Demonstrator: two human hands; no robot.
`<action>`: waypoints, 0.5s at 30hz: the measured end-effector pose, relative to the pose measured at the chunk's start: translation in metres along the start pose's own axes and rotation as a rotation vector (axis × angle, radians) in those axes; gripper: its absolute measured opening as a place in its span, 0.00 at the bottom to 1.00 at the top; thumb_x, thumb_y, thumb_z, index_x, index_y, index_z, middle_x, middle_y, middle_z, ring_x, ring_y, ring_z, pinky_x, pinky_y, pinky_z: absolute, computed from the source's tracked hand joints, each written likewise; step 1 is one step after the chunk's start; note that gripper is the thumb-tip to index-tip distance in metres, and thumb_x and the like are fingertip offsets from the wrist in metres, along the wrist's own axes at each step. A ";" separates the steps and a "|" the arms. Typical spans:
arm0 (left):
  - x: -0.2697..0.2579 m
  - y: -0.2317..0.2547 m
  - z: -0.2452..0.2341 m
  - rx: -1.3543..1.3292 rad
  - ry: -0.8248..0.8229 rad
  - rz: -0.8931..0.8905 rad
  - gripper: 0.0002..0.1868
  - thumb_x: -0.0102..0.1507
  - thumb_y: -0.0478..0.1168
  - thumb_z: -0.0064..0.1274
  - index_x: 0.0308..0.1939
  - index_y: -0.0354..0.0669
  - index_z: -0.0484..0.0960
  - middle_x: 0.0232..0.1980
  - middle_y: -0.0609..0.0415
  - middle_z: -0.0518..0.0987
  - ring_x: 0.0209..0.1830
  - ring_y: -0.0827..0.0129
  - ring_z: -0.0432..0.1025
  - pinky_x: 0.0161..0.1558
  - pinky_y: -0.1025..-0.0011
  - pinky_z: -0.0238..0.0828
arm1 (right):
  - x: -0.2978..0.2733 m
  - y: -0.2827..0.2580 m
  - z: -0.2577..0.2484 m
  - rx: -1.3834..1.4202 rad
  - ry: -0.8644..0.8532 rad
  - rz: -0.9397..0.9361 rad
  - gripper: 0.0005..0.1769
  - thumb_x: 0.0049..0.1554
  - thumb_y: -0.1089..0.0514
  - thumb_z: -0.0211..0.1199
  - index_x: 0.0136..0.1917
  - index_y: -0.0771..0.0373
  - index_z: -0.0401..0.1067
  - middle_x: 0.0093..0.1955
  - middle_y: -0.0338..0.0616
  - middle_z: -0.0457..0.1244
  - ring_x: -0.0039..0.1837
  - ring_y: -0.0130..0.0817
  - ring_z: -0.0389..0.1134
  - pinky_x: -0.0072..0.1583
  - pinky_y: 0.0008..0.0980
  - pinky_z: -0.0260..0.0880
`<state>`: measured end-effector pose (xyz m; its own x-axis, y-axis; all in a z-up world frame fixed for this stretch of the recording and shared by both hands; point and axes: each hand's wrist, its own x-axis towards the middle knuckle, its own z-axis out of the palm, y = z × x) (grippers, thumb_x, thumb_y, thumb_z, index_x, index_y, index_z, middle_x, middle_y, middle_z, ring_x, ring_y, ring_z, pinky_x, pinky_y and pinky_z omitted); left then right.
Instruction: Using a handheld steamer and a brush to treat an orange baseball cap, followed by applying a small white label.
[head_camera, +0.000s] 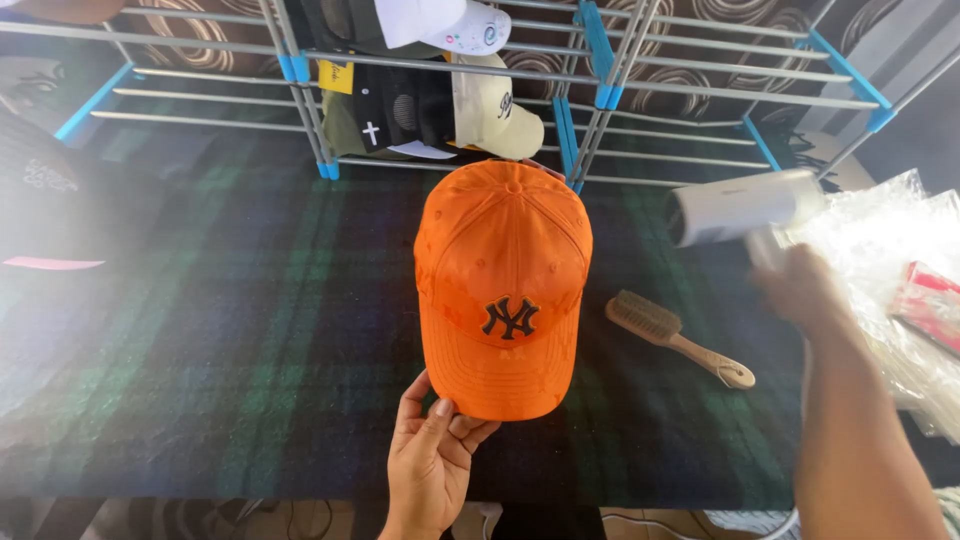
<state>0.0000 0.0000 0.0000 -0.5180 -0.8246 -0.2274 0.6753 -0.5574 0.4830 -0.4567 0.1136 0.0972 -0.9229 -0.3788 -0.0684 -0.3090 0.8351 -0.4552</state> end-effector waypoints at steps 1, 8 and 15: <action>-0.005 0.007 0.010 -0.003 0.002 0.007 0.25 0.65 0.34 0.48 0.67 0.42 0.65 0.40 0.37 0.83 0.39 0.48 0.81 0.50 0.44 0.81 | -0.027 -0.004 -0.013 0.000 -0.002 -0.008 0.29 0.61 0.53 0.61 0.67 0.73 0.60 0.49 0.62 0.64 0.42 0.54 0.68 0.41 0.50 0.67; -0.051 0.014 0.040 0.567 0.353 0.574 0.20 0.60 0.34 0.50 0.56 0.37 0.76 0.58 0.48 0.79 0.54 0.61 0.75 0.55 0.65 0.76 | -0.155 0.022 -0.043 0.511 0.116 -0.104 0.23 0.59 0.69 0.62 0.66 0.77 0.61 0.42 0.69 0.60 0.37 0.58 0.63 0.37 0.53 0.62; -0.085 0.025 0.112 1.091 -0.652 0.114 0.44 0.61 0.63 0.52 0.77 0.54 0.58 0.70 0.51 0.76 0.66 0.61 0.74 0.61 0.66 0.70 | -0.305 -0.080 -0.021 0.367 0.316 0.014 0.48 0.39 0.54 0.77 0.74 0.57 0.69 0.59 0.45 0.69 0.48 0.41 0.71 0.52 0.39 0.67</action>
<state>0.0022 0.0670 0.1265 -0.8558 -0.4898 0.1664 0.1132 0.1365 0.9842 -0.1557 0.1708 0.1734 -0.9686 -0.1810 0.1705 -0.2470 0.6214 -0.7435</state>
